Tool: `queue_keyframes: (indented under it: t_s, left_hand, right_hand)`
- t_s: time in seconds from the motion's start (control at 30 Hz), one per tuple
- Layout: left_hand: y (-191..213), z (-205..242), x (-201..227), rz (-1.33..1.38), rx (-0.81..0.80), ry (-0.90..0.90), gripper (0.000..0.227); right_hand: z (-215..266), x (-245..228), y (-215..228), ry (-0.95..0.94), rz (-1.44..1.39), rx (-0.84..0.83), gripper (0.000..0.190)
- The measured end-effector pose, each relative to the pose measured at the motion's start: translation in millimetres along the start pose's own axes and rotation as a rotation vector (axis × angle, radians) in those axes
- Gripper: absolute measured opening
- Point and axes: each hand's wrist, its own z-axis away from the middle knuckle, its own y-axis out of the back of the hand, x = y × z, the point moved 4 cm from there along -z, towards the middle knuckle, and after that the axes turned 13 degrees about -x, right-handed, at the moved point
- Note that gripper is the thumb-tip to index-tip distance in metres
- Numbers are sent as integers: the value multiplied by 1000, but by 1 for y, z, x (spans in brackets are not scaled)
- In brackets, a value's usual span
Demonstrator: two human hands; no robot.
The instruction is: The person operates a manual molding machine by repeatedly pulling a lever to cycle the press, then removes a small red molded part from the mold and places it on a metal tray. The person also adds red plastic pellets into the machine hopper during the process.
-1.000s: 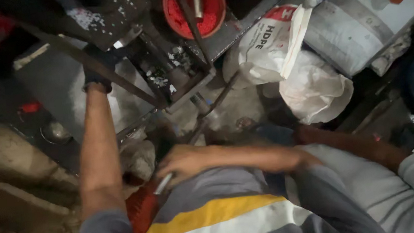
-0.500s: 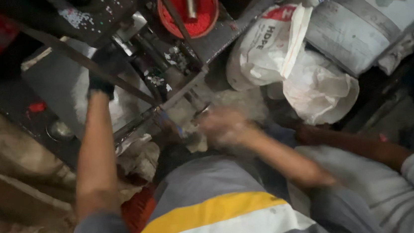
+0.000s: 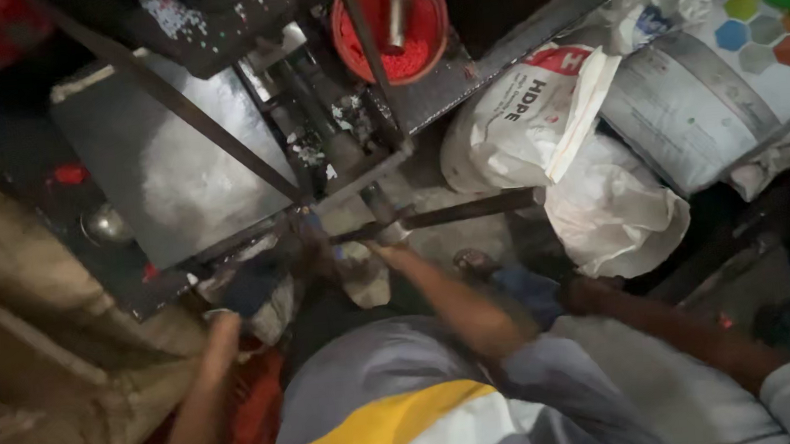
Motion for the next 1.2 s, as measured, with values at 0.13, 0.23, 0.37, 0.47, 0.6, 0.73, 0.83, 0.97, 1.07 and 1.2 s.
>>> queue_keyframes:
  t_s: [0.13, 0.23, 0.37, 0.47, 0.6, 0.73, 0.83, 0.97, 1.07, 1.2]
  left_hand:
    - [-50, -58, 8, -626, -117, -93, 48]
    - [-77, -119, 12, -716, -322, -39, 47]
    - [-115, -179, 16, -790, -552, 25, 47]
    - [-120, -188, 13, -818, -658, 15, 47]
    - [-106, -155, 1, -753, -653, -2, 48]
    - [-94, -104, -3, -762, -537, 6, 46]
    - [-83, -26, -30, -710, -676, 213, 39]
    - [-35, 40, -63, -509, -617, 415, 34]
    - [1, 45, -71, -380, -409, 404, 32]
    - [58, 20, -28, -231, -92, 259, 33]
  right_hand:
    - [83, -46, -10, 139, -410, -22, 47]
    - [168, -125, -36, 324, -550, -53, 49]
    - [257, -227, -86, 692, -365, 22, 52]
    - [256, -266, -124, 843, 98, 347, 39]
    - [198, -279, -112, 747, 373, 362, 34]
    - [93, -265, -88, 614, 608, 393, 46]
    - [35, -237, -79, 617, 1015, 658, 63]
    - [1, -200, -74, 550, 995, 593, 52]
    - [12, -194, -79, 552, 1059, 606, 31]
    - [36, -207, -95, 403, 1134, 424, 33]
